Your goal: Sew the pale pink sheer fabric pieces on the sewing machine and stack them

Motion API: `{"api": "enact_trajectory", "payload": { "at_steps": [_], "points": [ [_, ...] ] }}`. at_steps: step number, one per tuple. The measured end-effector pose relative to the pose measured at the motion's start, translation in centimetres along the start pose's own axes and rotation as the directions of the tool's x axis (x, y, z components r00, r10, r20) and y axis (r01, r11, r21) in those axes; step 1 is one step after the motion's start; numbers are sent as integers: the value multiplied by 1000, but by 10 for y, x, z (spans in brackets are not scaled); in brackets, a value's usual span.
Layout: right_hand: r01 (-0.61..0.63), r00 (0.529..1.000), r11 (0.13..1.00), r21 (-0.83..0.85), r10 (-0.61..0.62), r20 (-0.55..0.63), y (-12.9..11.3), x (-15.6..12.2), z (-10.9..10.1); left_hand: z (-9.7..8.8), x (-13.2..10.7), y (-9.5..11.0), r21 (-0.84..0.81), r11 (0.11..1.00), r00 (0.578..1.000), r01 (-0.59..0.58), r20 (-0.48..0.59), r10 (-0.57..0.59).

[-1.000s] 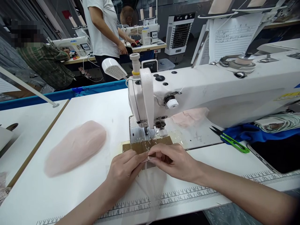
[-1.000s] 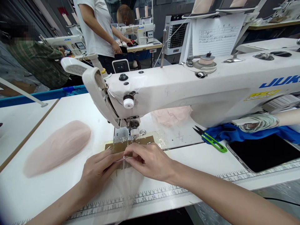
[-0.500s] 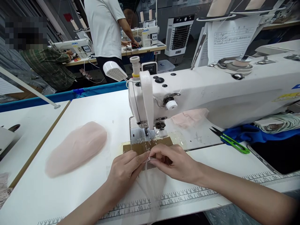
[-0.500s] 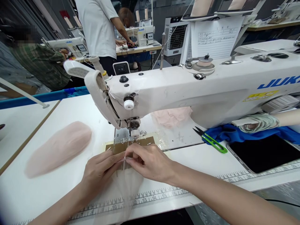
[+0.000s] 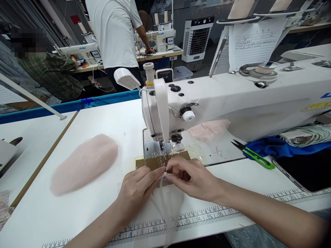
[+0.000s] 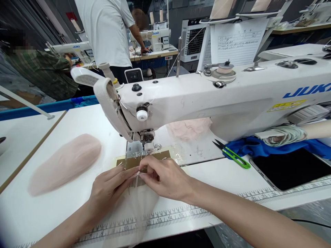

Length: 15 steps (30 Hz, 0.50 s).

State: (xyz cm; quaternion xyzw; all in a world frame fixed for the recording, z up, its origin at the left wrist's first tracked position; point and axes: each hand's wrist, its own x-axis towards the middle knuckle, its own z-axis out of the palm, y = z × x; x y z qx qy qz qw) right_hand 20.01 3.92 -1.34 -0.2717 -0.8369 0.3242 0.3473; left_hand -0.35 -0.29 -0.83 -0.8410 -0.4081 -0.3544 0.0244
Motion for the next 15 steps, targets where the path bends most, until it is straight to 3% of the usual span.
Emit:
{"api": "enact_trajectory", "payload": {
  "at_steps": [11, 15],
  "points": [
    [42, 998, 999, -32, -44, -36, -1, 1, 1, 0, 0, 2, -30, 999, 1000, 16, 3, -16],
    [65, 995, 997, -47, -68, -75, 0, 2, 1, 1, 1, 3, -120, 988, 995, 93, 35, -90]
  ]
}}
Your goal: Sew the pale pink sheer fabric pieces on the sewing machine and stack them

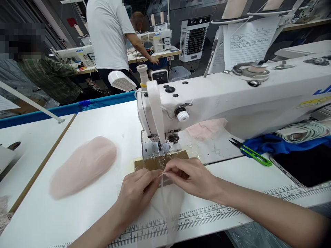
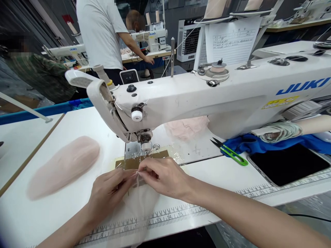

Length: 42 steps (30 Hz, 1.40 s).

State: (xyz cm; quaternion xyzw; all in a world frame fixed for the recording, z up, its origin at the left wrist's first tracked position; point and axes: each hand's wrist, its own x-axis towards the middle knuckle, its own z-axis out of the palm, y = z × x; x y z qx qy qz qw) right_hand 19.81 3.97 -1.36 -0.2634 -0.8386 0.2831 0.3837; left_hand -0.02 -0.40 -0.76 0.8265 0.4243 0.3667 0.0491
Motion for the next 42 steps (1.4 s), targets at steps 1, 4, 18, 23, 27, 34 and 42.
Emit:
{"api": "enact_trajectory", "payload": {
  "at_steps": [1, 4, 18, 23, 27, 34, 42],
  "points": [
    [17, 1000, 1000, -8, -17, -12, 0, 0, 0, 1, 1, 0, -51, 998, 999, 47, 30, -45],
    [65, 997, 997, -34, -66, -34, 1, -1, 1, 2, 2, 1, -205, 960, 975, 191, 156, -160],
    [52, 999, 999, 6, -53, 8, 1, -1, 1, 1, 4, 1, -113, 992, 998, 57, -6, -58],
    [94, 994, 995, 22, -95, 46, 1, -2, 0, 2, 2, 0, -111, 993, 999, 43, 14, -42],
    [126, 989, 992, 29, -128, 69, 1, -2, 0, 3, -1, -1, -104, 994, 999, 33, 23, -31],
    [77, 987, 997, 14, -78, 143, 1, -3, 0, 2, -3, -3, -39, 999, 999, -7, 51, 9],
    [128, 985, 992, 9, -129, 117, 1, -3, -1, -1, -1, -1, -18, 1000, 999, -11, 37, 12]
  ]
}}
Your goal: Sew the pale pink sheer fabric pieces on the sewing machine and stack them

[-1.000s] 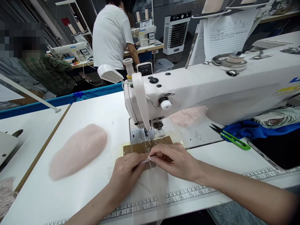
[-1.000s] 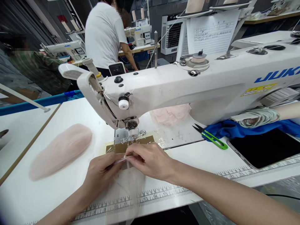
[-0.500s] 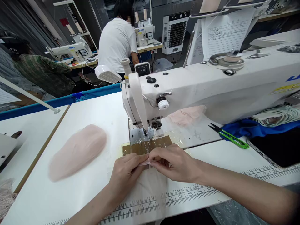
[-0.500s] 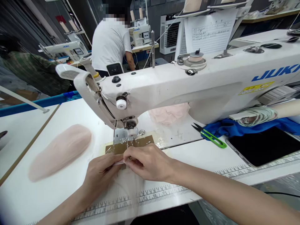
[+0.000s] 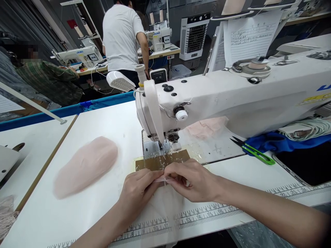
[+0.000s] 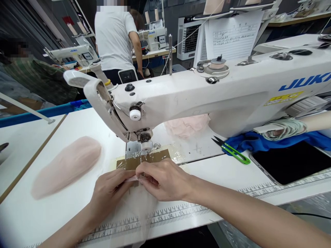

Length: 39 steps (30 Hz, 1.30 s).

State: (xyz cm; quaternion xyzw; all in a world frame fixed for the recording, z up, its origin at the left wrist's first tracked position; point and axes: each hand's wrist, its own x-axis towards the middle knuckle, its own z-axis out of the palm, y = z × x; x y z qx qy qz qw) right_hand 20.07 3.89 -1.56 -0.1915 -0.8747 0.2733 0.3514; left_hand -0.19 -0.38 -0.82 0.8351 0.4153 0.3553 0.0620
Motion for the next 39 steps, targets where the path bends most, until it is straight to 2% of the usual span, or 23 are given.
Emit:
{"api": "enact_trajectory", "payload": {
  "at_steps": [7, 11, 13, 16, 21, 26, 28, 31, 32, 34, 37, 39],
  "points": [
    [69, 996, 996, -59, -73, -58, 0, 2, -1, -2, 0, 1, 34, 999, 1000, -18, -20, 18],
    [141, 977, 967, -210, -170, -127, 2, 2, -2, -2, 0, 3, 23, 1000, 1000, -8, -27, 8],
    [186, 961, 937, -297, -236, -143, 2, 2, -2, -1, -1, 4, 11, 999, 999, -41, -13, 41],
    [274, 930, 871, -408, -348, -116, 2, 2, -4, 0, -2, 5, 4, 998, 997, -67, -29, 67],
    [371, 893, 801, -471, -446, -56, -1, 3, -10, 0, -4, 7, 22, 998, 997, 52, -56, -51],
    [436, 859, 745, -505, -511, -13, -3, 4, -14, 2, -4, 5, -17, 1000, 999, -12, -51, 11],
    [459, 837, 711, -533, -547, -9, -3, 4, -15, 2, -4, 6, -68, 996, 998, 54, -38, -57],
    [478, 816, 686, -549, -577, -10, -3, 4, -16, 0, -2, 10, -173, 965, 980, 197, 47, -192],
    [475, 823, 698, -535, -568, -10, -3, 3, -16, -1, -1, 11, -211, 947, 970, 242, 86, -229],
    [422, 870, 770, -478, -492, -25, -3, 1, -13, -3, 0, 12, -253, 914, 945, 318, 166, -283],
    [214, 967, 925, -315, -246, -65, 0, 0, -5, 0, 2, 8, -139, 936, 937, 324, 186, -296],
    [43, 996, 976, -214, -58, -63, 4, 2, 1, 4, 1, 3, -9, 960, 950, 280, 148, -276]
  ]
}}
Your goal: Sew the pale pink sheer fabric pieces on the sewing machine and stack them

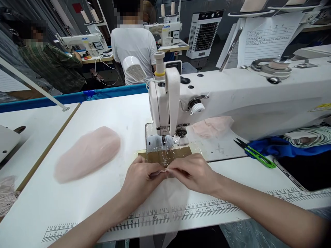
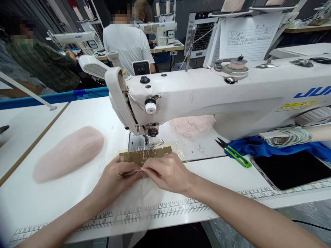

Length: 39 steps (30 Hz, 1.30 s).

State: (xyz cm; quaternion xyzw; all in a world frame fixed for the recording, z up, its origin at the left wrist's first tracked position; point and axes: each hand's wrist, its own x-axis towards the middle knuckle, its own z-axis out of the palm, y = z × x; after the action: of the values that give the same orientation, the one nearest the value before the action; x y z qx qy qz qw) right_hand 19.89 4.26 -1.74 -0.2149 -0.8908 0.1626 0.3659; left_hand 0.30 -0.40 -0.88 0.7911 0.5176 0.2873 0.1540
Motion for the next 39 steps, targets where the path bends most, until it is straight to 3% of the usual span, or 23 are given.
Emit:
{"api": "enact_trajectory", "payload": {
  "at_steps": [3, 6, 11, 16, 21, 24, 26, 29, 30, 35, 39],
  "points": [
    [-226, 973, 974, 26, 224, 64, 6, 5, 7, 6, 1, -7, 109, 993, 999, 42, 1, -42],
    [-355, 932, 935, -16, 355, 78, 11, 11, 8, 7, 1, -10, 170, 980, 995, 101, -23, -98],
    [-411, 906, 909, -63, 415, 78, 15, 16, 7, 6, -2, -4, 397, 914, 981, -86, -124, 146],
    [-400, 911, 910, -108, 408, 68, 16, 18, 8, 11, -9, 5, 528, 797, 919, -292, -77, 388],
    [-331, 934, 913, -238, 353, 59, 17, 13, 8, 11, -10, 4, 540, 782, 927, -311, -10, 375],
    [-205, 952, 906, -370, 273, 141, 19, 10, 1, 8, -8, 1, 511, 799, 929, -317, -3, 370],
    [-160, 950, 852, -499, 270, 156, 21, 10, -8, 6, -6, 0, 485, 820, 936, -304, -7, 352],
    [-214, 945, 670, -711, 327, 24, 23, 12, -22, 5, -2, -2, 458, 840, 945, -291, 1, 327],
    [-216, 948, 647, -731, 319, 3, 22, 13, -24, 5, 0, -3, 452, 843, 946, -291, 6, 323],
    [-27, 989, 873, -487, 94, 114, 9, 10, -13, 6, 6, -7, 445, 852, 953, -277, 12, 303],
    [9, 982, 877, -481, 83, 170, 5, 1, -1, 8, 5, -7, 465, 845, 956, -263, 11, 292]
  ]
}}
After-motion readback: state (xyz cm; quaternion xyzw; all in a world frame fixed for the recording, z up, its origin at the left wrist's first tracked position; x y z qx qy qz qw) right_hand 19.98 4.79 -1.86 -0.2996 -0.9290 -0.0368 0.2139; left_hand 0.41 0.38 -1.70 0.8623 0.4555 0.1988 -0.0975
